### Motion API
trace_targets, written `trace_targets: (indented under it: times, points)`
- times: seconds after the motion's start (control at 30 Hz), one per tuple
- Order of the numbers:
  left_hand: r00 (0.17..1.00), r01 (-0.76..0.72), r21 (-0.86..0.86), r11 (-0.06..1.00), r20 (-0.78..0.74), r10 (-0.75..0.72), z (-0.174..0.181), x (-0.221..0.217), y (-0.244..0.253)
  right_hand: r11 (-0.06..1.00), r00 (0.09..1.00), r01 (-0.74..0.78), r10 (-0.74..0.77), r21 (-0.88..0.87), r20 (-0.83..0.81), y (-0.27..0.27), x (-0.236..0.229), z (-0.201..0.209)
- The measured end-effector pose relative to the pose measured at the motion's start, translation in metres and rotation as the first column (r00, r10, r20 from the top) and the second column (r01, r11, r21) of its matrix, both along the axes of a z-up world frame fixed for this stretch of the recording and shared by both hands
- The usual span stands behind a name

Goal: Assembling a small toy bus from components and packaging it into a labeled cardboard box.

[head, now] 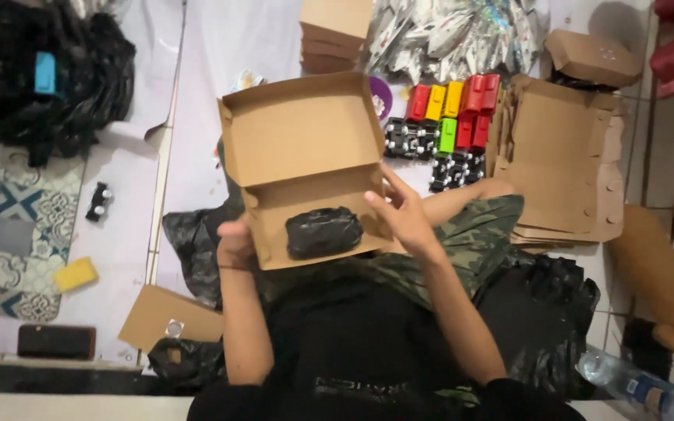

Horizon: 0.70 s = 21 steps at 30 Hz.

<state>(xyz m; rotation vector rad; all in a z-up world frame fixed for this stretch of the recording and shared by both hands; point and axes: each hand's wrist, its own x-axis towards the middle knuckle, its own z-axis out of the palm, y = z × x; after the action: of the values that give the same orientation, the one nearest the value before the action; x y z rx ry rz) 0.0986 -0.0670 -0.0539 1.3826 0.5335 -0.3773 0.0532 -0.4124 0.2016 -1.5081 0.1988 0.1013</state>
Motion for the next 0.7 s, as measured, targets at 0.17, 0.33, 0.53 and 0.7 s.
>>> trace_targets:
  times: [0.17, 0.33, 0.53, 0.7]
  points:
    - [0.245, -0.145, 0.492, 0.858, -0.823, 0.513, -0.120, 0.023, -0.001, 0.998, 0.999, -0.001, 0.004, 0.064, -0.046, 0.008, 0.013, -0.017]
    - [0.993, -0.112, 0.129, 0.985, -0.032, 0.117, -0.098, -0.020, 0.012, 0.980, 0.990, -0.089, 0.107, 0.178, -0.091, -0.007, 0.053, -0.024]
    - [0.828, -0.293, -0.425, 0.856, -0.560, 0.005, -0.083, 0.000, 0.028, 0.958, 0.985, 0.090, -0.127, -0.272, -0.120, -0.053, 0.129, -0.065]
    - [0.930, -0.172, -0.696, 0.697, -0.349, -0.119, 0.024, 0.027, 0.006, 0.660, 0.988, 0.109, -0.151, -0.743, 0.011, -0.091, 0.198, -0.165]
